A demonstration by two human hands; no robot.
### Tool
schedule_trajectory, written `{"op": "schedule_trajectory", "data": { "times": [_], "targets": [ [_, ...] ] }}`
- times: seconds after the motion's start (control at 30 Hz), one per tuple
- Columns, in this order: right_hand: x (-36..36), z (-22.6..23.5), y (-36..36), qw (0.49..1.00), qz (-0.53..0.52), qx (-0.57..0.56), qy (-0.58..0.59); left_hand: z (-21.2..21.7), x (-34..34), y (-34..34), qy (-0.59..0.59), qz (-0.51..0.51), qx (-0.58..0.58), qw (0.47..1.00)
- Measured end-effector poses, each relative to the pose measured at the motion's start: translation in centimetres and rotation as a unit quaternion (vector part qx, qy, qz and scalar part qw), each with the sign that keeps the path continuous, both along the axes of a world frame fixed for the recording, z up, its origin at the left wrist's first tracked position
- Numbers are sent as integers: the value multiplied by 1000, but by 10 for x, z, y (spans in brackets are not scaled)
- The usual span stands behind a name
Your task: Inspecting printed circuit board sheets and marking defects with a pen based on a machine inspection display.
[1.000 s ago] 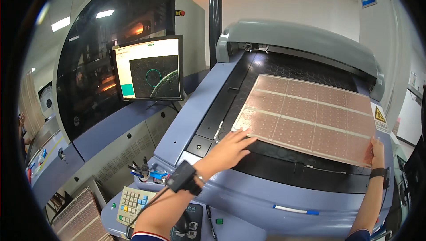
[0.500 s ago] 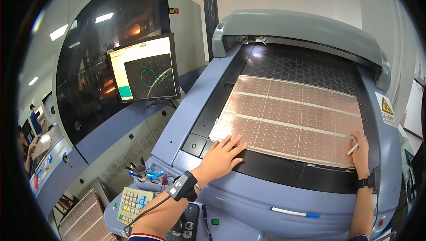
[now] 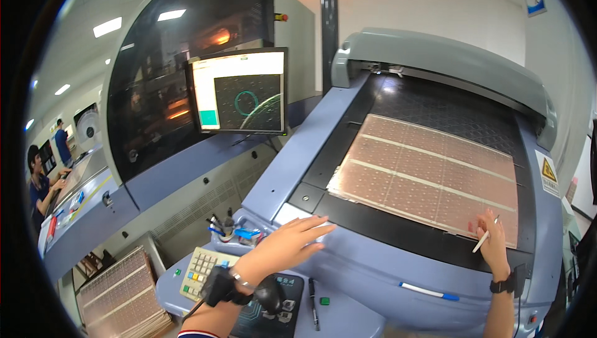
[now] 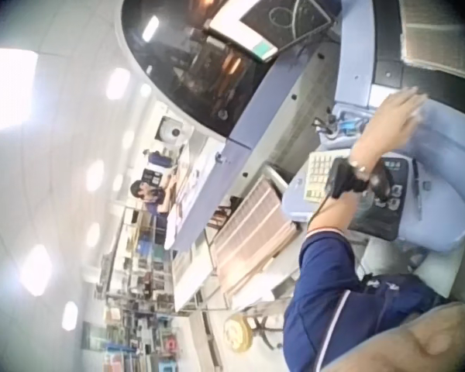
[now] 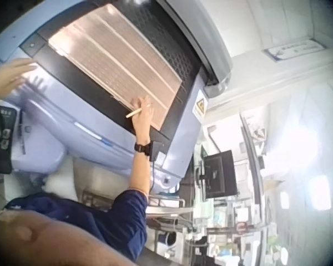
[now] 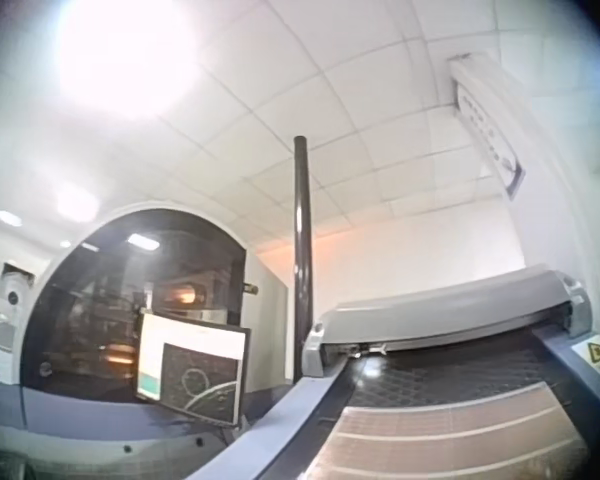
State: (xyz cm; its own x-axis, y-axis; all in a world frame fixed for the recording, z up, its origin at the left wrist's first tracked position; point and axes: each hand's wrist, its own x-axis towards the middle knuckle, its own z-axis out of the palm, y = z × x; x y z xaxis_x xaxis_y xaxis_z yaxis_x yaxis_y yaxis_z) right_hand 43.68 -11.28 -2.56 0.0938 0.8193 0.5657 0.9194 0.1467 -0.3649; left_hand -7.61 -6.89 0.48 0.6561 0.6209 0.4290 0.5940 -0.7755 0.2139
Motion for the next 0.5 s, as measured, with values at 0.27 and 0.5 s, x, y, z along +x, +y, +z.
{"op": "schedule_trajectory", "data": {
  "times": [0.27, 0.5],
  "targets": [
    [-154, -1, -31, 977, 135, 121, 108, -73, -191, -121, -259, 340, 70, 901],
    [-279, -47, -23, 958, 232, 79, 146, -168, -283, -164, -177, 510, 81, 838]
  ]
}}
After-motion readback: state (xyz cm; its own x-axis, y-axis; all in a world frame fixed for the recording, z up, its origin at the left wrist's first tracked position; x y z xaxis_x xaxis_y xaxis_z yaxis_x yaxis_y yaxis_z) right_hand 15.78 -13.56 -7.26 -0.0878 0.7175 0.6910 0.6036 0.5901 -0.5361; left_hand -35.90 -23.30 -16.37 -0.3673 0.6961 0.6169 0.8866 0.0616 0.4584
